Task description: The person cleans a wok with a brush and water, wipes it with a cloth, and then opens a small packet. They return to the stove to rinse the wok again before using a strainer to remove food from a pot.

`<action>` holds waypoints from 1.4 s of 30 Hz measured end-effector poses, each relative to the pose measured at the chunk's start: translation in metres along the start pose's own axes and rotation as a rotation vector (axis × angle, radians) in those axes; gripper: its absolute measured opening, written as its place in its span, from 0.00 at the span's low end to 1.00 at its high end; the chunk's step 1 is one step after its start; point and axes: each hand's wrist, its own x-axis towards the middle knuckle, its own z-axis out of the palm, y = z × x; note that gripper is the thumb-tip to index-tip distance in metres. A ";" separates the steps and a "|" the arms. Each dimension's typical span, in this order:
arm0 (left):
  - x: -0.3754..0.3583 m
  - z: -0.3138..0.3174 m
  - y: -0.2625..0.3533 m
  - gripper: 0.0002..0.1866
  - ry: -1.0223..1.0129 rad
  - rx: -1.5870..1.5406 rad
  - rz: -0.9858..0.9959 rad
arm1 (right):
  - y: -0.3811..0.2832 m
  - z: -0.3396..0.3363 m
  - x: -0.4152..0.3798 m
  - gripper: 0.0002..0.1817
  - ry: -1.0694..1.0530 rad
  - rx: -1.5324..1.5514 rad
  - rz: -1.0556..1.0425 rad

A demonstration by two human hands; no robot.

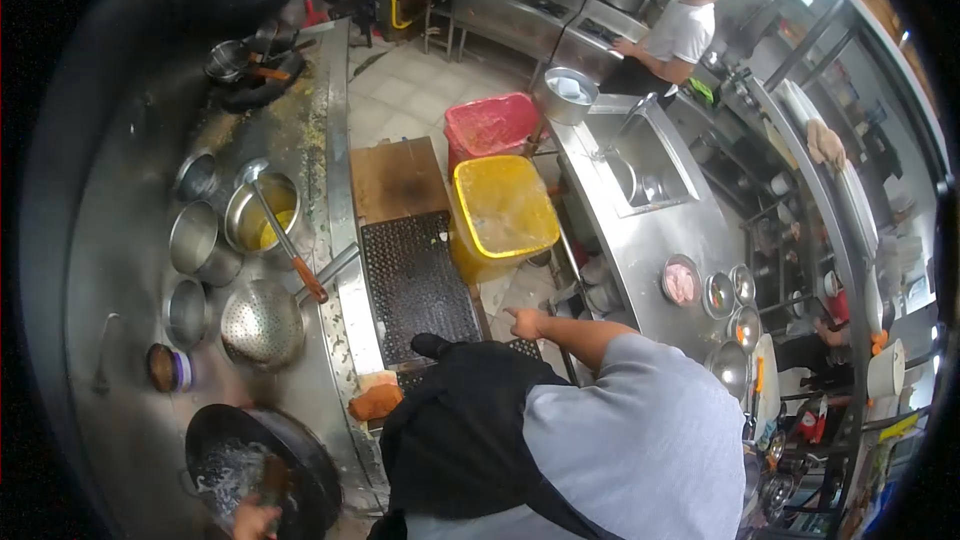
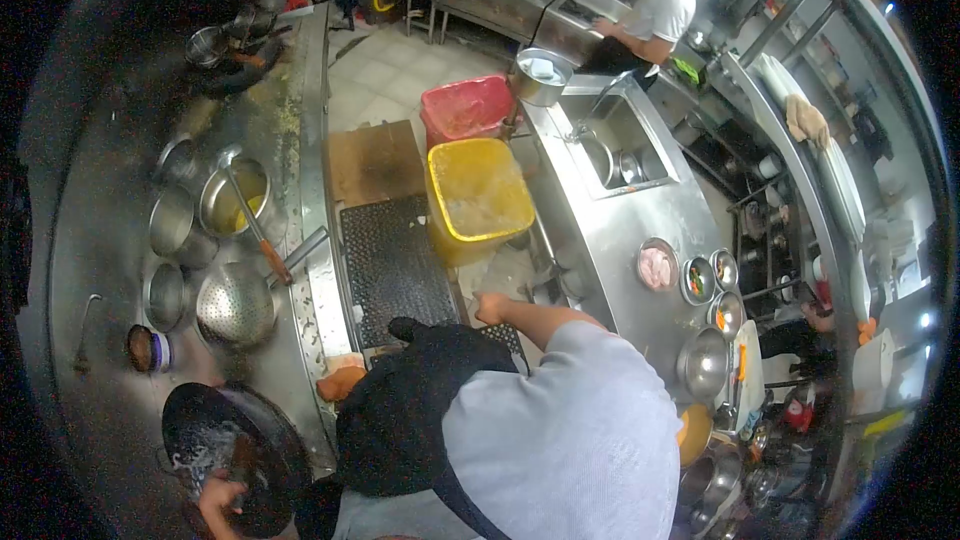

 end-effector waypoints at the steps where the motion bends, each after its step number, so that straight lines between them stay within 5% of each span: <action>1: -0.008 0.003 0.008 0.29 0.002 0.034 0.013 | 0.006 0.002 0.002 0.40 0.010 -0.006 -0.030; 4: 0.008 0.001 0.007 0.28 0.118 -0.029 -0.080 | 0.021 0.004 0.001 0.39 0.087 -0.008 0.000; 5: 0.118 -0.012 -0.072 0.37 -0.057 -0.052 -0.278 | 0.019 0.000 0.000 0.39 0.085 -0.008 -0.015; 8: 0.071 -0.017 -0.041 0.39 0.031 -0.168 -0.081 | 0.016 -0.017 -0.029 0.39 0.028 -0.077 0.010; 10: -0.004 0.008 0.021 0.40 0.033 0.034 0.005 | 0.006 -0.032 -0.037 0.39 -0.083 0.031 0.224; 12: 0.008 0.013 0.012 0.38 0.028 0.225 0.122 | 0.015 -0.034 -0.041 0.40 -0.095 0.117 0.279; 15: 0.028 0.012 -0.005 0.35 0.238 -0.208 -0.091 | 0.039 -0.020 -0.037 0.40 -0.091 0.100 0.281; 19: 0.003 0.039 0.013 0.34 0.125 -0.042 0.058 | 0.070 0.011 -0.016 0.41 -0.030 -0.067 0.168; 22: -0.090 0.061 0.064 0.37 0.149 0.162 0.082 | 0.052 -0.004 -0.030 0.34 -0.046 -0.030 0.206; 25: 0.023 0.051 -0.032 0.43 0.201 0.012 -0.130 | 0.092 0.032 0.017 0.25 -0.105 -0.260 0.005; 27: 0.026 0.057 -0.060 0.42 0.228 -0.099 -0.207 | 0.067 0.009 -0.002 0.22 -0.145 -0.090 0.071; 28: 0.013 0.062 -0.054 0.40 0.290 -0.284 -0.133 | 0.048 -0.004 -0.009 0.20 -0.171 0.081 0.154; 30: -0.016 0.081 -0.048 0.36 0.438 -0.524 -0.040 | 0.053 0.000 0.010 0.22 -0.164 -0.093 -0.037; 31: -0.028 0.091 -0.044 0.34 0.520 -0.572 -0.015 | 0.031 -0.017 -0.006 0.25 -0.100 0.081 0.109; 32: -0.065 0.092 -0.026 0.35 0.378 -0.571 0.089 | 0.015 -0.025 -0.014 0.29 -0.040 0.248 0.256; 33: -0.057 0.139 -0.062 0.32 0.857 -0.488 0.243 | 0.034 0.000 0.025 0.33 -0.066 0.010 0.055; 34: -0.097 0.143 -0.031 0.34 0.841 -0.599 0.182 | 0.083 0.020 0.065 0.36 -0.071 -0.190 -0.141; 37: -0.118 0.188 -0.041 0.34 1.107 -0.661 0.067 | 0.122 0.032 0.123 0.41 -0.123 -0.167 -0.383; 38: -0.167 0.178 -0.002 0.34 0.995 -0.750 -0.116 | 0.131 0.045 0.144 0.40 -0.138 -0.122 -0.445; 40: -0.162 0.207 -0.025 0.32 1.114 -0.805 -0.075 | 0.034 0.008 0.099 0.40 -0.293 0.297 0.078; 42: -0.177 0.222 -0.014 0.33 1.175 -0.943 -0.138 | 0.044 0.024 0.155 0.38 -0.357 0.078 -0.154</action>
